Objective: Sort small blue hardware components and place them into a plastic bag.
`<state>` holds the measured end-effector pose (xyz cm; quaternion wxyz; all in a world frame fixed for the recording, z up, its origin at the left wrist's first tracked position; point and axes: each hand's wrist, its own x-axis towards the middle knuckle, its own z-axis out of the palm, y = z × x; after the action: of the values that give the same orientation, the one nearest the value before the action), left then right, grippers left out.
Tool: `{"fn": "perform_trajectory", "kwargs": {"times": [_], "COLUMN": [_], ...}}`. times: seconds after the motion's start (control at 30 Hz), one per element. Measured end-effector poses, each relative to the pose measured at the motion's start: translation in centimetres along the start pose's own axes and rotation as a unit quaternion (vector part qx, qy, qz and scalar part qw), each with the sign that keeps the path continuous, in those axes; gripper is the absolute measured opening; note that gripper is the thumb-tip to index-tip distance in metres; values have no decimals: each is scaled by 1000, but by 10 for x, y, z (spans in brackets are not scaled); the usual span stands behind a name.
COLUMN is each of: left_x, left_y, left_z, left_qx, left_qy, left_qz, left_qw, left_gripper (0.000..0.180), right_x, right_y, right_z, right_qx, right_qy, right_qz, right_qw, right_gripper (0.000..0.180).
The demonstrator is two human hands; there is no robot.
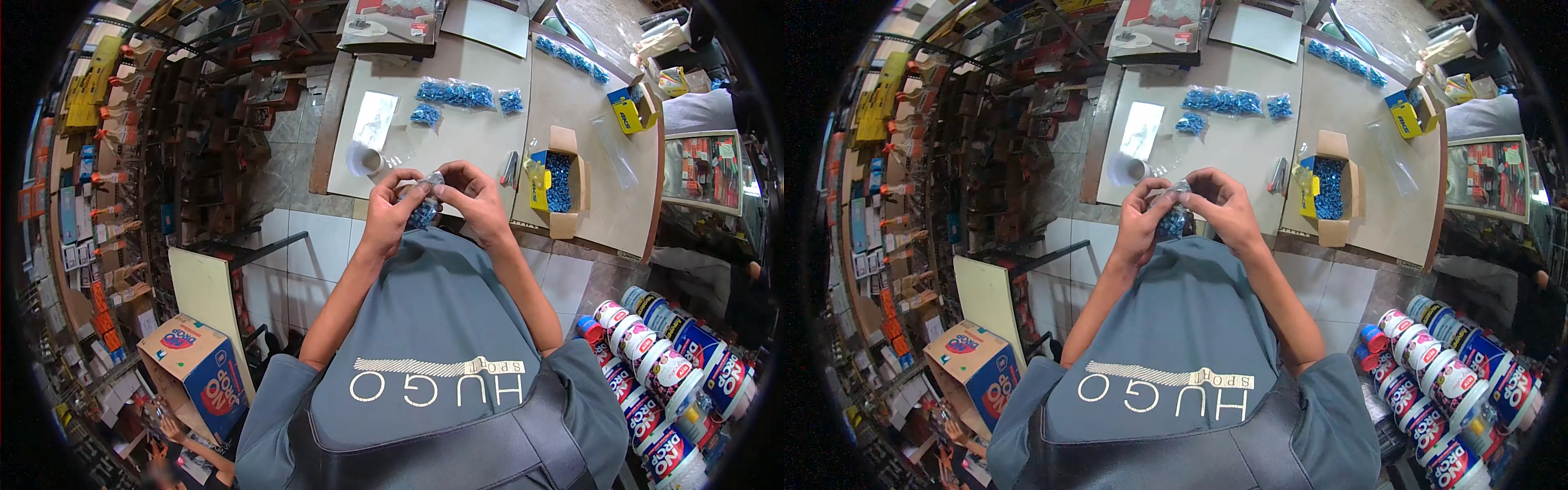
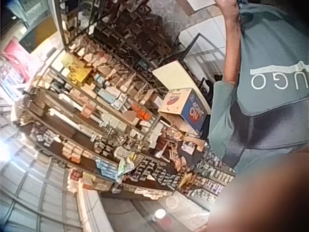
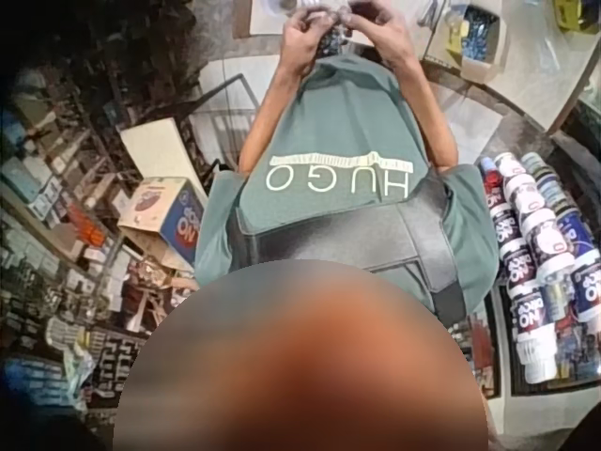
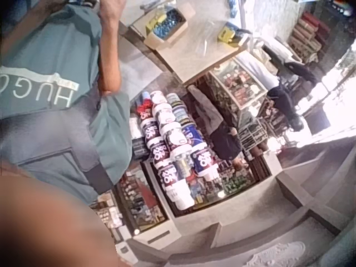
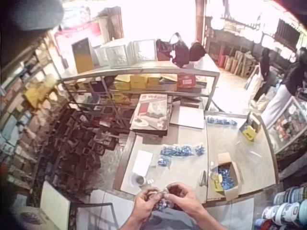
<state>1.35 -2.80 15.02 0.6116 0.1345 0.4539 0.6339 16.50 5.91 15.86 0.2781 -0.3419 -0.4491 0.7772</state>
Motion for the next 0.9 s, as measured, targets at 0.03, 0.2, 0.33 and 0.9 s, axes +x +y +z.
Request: {"fn": "perform_trajectory", "kwargs": {"times": [0.03,0.2,0.33,0.9], "left_x": [0,0,1,4], "left_y": [-1,0,-2,-4], "left_z": [1,4,4,7], "left_qx": [1,-3,-7,11], "left_qy": [8,5,12,25], "left_qz": [12,3,1,13], "left_qw": [1000,1000,1000,1000], "left_gripper": [18,17,16,11], "right_x": [0,2,2,-1], "right_y": [0,1,6,0], "right_z": [2,5,5,2], "right_qx": [0,34,-17,-178], "right_qy": [0,28,39,59], "right_qz": [0,11,-29,-176], "right_qw": [1000,999,999,966], "right_gripper": [27,19,17,14]}}
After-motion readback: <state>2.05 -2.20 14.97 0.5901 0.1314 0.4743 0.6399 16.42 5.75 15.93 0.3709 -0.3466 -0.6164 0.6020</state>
